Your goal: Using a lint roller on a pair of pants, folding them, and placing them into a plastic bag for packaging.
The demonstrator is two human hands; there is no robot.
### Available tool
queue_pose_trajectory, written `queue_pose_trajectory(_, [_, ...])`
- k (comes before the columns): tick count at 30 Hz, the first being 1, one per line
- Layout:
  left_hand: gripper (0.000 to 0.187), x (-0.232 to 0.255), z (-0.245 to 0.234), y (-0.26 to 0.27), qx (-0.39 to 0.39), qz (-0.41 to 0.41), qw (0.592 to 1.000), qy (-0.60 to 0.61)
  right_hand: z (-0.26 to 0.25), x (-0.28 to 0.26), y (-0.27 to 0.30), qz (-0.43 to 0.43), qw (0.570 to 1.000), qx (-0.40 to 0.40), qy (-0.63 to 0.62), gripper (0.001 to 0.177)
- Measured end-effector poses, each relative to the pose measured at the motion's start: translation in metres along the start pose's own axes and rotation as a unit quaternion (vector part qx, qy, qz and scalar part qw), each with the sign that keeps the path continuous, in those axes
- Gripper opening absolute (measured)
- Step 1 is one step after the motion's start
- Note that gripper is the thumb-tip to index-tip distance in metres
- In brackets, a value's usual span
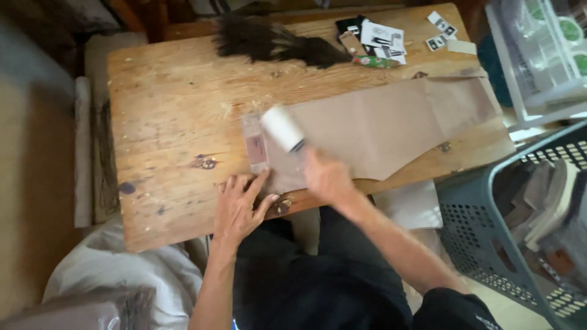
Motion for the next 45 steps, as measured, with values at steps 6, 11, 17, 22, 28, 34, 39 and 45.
queue_pose_trajectory(6, [0.048,-0.005,0.006,0.003,0.004,-0.003,1.0,-0.004,0.038,0.064,0.032,0.056,0.998,-0.004,0.019,0.005])
queue_pose_trajectory(11, [0.044,0.0,0.01,-0.004,0.021,-0.02,1.0,0.011,0.044,0.122,0.036,0.238,0.971,-0.022,0.009,0.014])
queue_pose_trajectory(17, [0.036,-0.008,0.029,-0.007,0.065,-0.031,0.997,0.022,-0.014,0.013,0.053,0.041,0.997,0.06,0.02,0.008])
queue_pose_trajectory(22, [0.032,-0.007,0.026,-0.007,0.076,-0.041,0.996,0.006,-0.003,0.063,0.079,0.018,0.984,0.046,0.17,0.005])
queue_pose_trajectory(28, [0.032,-0.001,0.021,-0.017,0.093,-0.01,0.993,0.067,-0.001,0.06,0.089,0.231,0.973,0.013,0.007,0.01])
queue_pose_trajectory(34, [0.029,-0.003,0.022,-0.011,0.087,-0.014,0.996,0.034,-0.035,-0.019,0.087,0.111,0.99,0.057,-0.068,0.014])
queue_pose_trajectory(39, [0.03,-0.002,0.021,-0.011,0.096,-0.017,0.995,0.03,0.0,0.065,0.138,0.276,0.961,0.011,-0.01,0.007])
queue_pose_trajectory(45, [0.033,-0.005,0.028,-0.009,0.094,-0.028,0.995,0.032,-0.004,0.001,0.138,0.119,0.986,-0.044,0.113,0.016])
Point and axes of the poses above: each hand's wrist, its own y-axis away from the middle knuckle, its own z-axis out of the palm, x = y × z, the point moved 2 cm from there along -y, towards the middle knuckle, and after that the axes turned 8 degrees about y, right-handed, at the moved point
